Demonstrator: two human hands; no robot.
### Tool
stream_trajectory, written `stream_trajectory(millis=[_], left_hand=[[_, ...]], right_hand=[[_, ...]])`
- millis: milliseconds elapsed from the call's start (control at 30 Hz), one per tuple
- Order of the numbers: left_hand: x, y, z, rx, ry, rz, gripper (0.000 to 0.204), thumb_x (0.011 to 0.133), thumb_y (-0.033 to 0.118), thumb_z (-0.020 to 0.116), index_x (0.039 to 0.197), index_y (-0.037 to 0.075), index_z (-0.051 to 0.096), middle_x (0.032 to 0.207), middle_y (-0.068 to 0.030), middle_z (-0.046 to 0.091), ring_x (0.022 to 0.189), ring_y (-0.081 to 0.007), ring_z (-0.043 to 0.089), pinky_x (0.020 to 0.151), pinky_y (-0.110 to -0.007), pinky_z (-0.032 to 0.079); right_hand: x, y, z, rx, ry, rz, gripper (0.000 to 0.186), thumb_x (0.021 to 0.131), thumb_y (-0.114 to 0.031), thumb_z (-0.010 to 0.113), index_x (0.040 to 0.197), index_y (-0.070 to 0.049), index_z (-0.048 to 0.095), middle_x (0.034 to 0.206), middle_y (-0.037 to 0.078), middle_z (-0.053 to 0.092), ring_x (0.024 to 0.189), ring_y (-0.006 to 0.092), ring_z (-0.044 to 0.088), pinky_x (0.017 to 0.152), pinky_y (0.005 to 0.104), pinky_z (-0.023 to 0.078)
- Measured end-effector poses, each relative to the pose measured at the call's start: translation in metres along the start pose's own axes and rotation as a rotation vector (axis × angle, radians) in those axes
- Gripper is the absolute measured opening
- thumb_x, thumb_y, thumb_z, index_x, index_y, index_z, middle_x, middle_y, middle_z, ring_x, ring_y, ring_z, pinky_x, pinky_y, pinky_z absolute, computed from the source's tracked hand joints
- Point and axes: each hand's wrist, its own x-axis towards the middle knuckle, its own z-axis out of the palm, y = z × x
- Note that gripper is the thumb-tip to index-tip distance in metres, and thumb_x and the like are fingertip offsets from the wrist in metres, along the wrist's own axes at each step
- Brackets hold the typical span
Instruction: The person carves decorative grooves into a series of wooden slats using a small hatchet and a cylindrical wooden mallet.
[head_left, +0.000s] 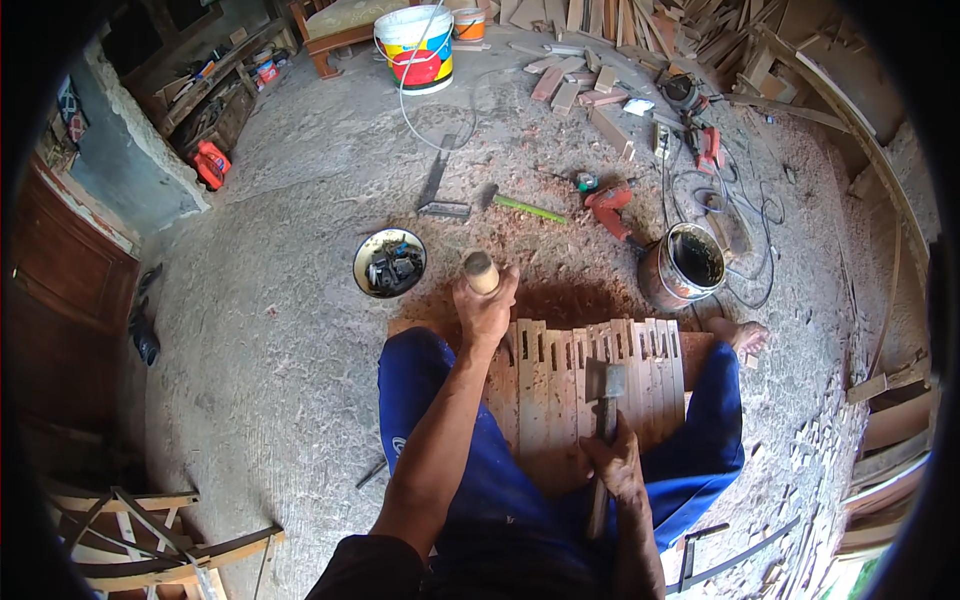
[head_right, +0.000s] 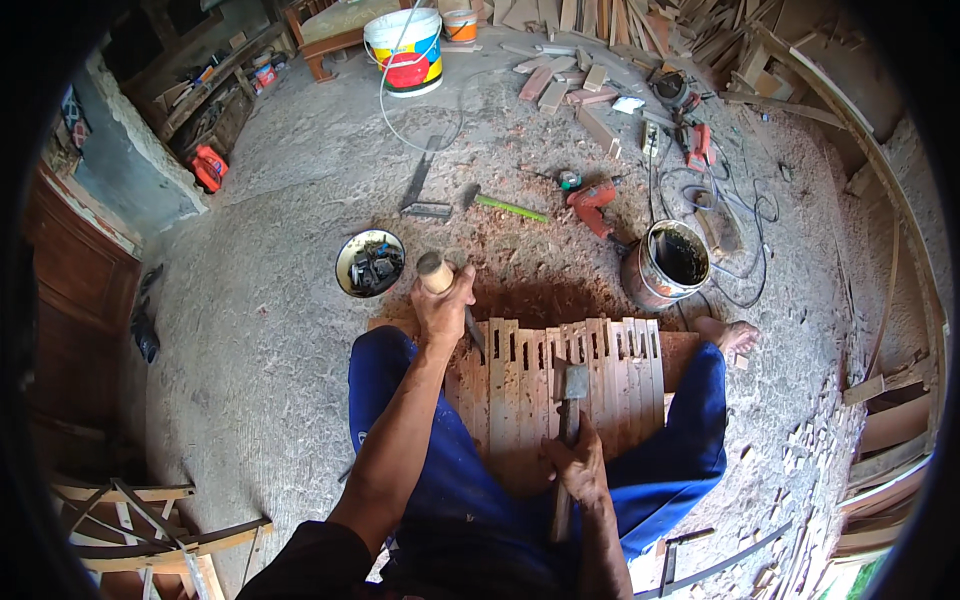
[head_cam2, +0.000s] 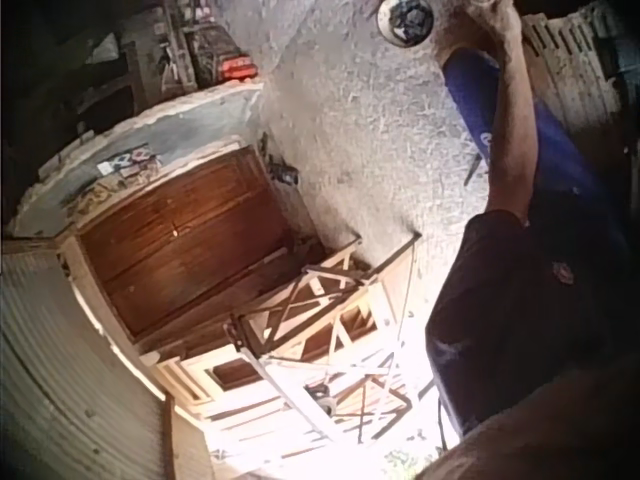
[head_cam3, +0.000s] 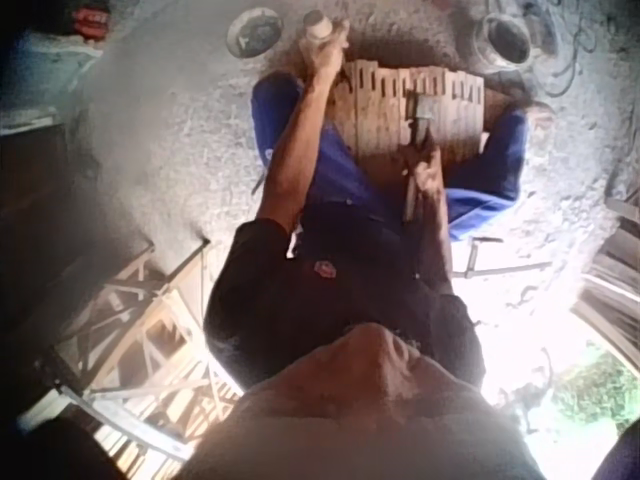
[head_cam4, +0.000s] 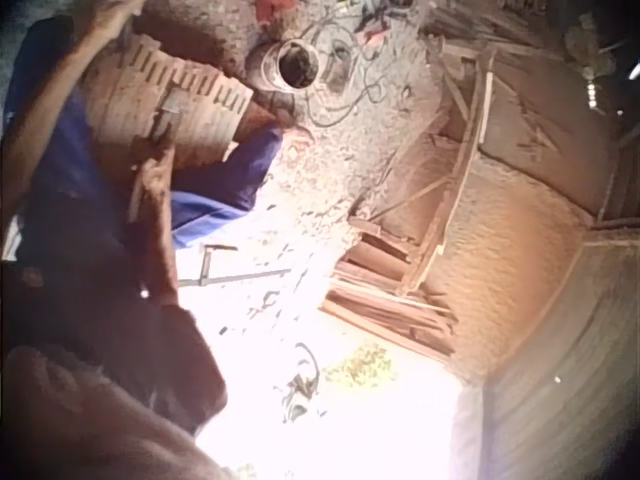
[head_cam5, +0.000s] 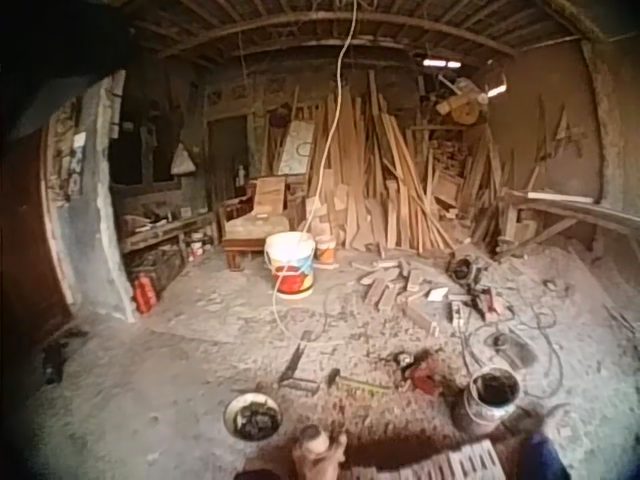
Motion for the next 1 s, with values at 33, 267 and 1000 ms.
stream_trajectory(millis=[33,267,1000], left_hand=[[0.000,-0.001,0.001,-0.003,-0.005,0.006,0.017,0.086,0.003,0.076,0.086,0.002,0.059,0.065,-0.0029,0.060,0.052,-0.0105,0.057,0.047,-0.026,0.047],[-0.017,-0.010,0.011,0.175,-0.008,0.233,0.016,0.081,0.007,0.078,0.090,0.002,0.065,0.080,-0.0058,0.068,0.073,-0.0140,0.063,0.066,-0.031,0.051],[-0.051,-0.007,-0.001,0.174,-0.334,0.145,0.036,0.080,0.005,0.080,0.112,0.004,0.065,0.095,-0.0020,0.068,0.091,-0.0120,0.063,0.079,-0.030,0.053]], right_hand=[[0.003,-0.002,-0.002,-0.040,-0.009,0.008,0.043,0.084,-0.005,0.063,0.122,0.007,0.047,0.064,0.008,0.064,0.050,0.0138,0.059,0.045,0.0297,0.047],[0.032,-0.137,0.011,-0.817,-0.015,-0.634,0.062,0.088,-0.009,0.063,0.144,-0.003,0.037,0.075,0.026,0.065,0.067,0.0402,0.070,0.058,0.0476,0.054],[0.082,-0.144,0.013,-1.141,-0.193,-0.739,0.056,0.085,-0.004,0.057,0.138,0.003,0.039,0.080,0.029,0.067,0.069,0.0450,0.068,0.062,0.0508,0.057]])
